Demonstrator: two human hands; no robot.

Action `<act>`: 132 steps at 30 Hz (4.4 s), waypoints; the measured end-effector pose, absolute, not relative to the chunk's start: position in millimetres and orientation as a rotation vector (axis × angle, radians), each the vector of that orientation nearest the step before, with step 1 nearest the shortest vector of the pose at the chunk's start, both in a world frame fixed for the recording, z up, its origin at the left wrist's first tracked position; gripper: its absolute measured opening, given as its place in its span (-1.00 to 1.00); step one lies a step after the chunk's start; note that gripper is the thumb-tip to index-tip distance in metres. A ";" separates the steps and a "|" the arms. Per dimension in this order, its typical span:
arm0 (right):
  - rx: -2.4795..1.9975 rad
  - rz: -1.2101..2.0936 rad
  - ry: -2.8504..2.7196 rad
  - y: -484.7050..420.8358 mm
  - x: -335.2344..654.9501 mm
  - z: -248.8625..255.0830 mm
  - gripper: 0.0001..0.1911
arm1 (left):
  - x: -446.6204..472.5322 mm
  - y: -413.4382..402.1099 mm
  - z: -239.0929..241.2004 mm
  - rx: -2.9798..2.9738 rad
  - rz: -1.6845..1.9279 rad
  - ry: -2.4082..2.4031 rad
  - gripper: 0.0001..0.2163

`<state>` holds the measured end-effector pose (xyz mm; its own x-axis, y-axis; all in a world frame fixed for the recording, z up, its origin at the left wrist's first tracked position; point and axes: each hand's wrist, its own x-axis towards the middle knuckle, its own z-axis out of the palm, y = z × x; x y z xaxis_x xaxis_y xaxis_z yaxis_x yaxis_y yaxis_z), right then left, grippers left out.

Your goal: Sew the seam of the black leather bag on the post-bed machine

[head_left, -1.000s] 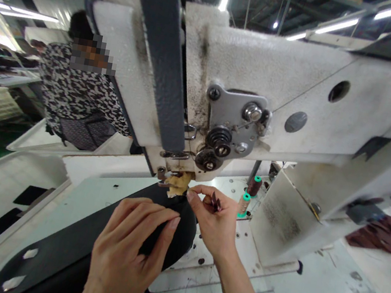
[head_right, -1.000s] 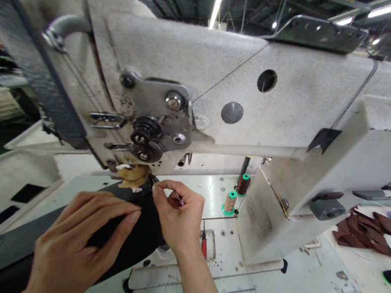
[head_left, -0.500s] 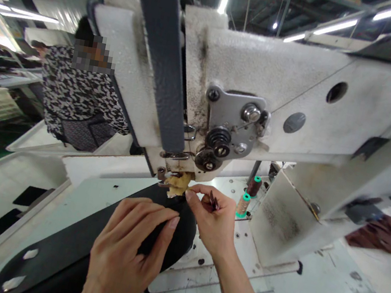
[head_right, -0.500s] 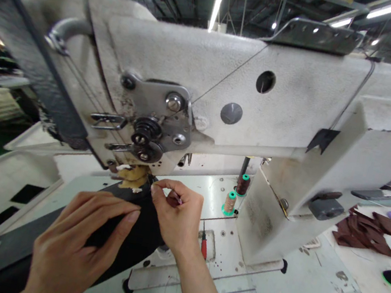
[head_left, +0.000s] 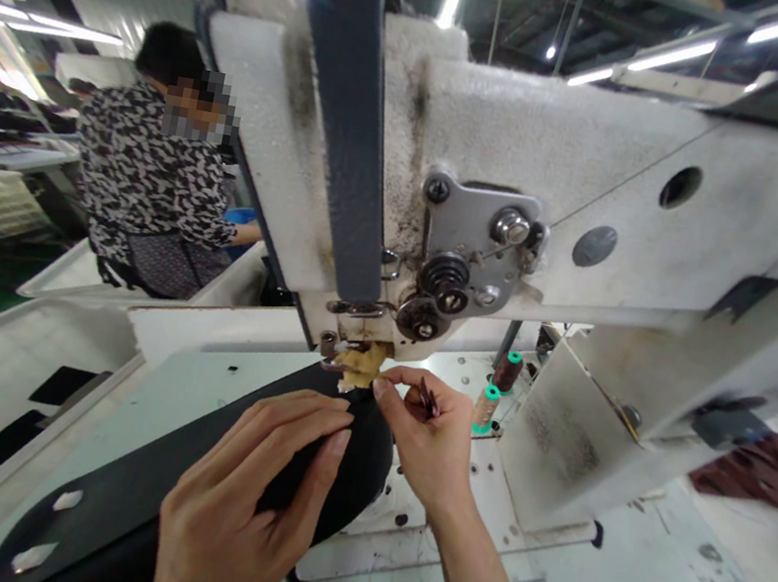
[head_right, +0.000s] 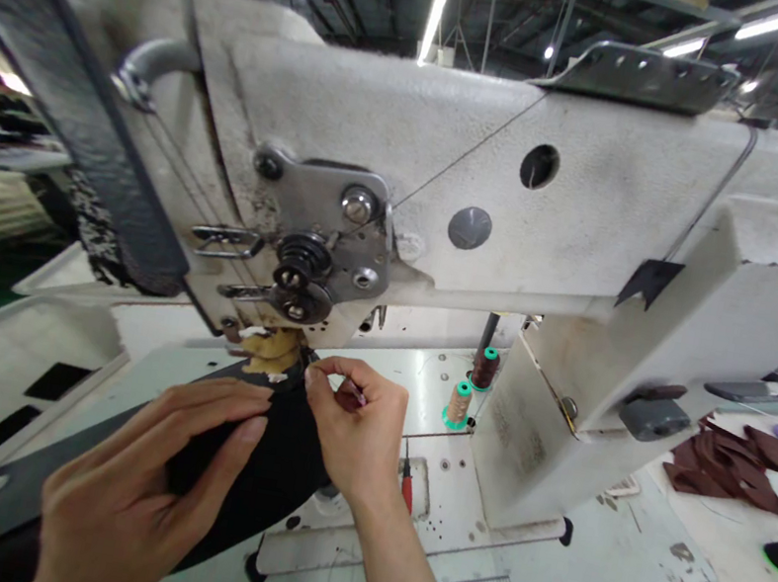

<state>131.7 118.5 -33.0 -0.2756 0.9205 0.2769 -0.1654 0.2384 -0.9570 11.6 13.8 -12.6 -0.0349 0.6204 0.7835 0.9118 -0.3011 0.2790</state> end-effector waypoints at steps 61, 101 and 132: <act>-0.734 1.348 -1.414 120.3 138.1 -32.8 -0.83 | 0.8 55.9 3.2 -1.893 -0.976 -1.942 -0.95; -0.838 1.340 -1.205 119.6 145.4 -44.0 -0.72 | 16.4 60.7 3.2 -1.843 -0.883 -2.039 -0.90; -0.874 1.366 -1.027 102.9 140.0 -48.0 -0.65 | 5.1 55.6 4.0 -1.997 -1.383 -1.944 -0.91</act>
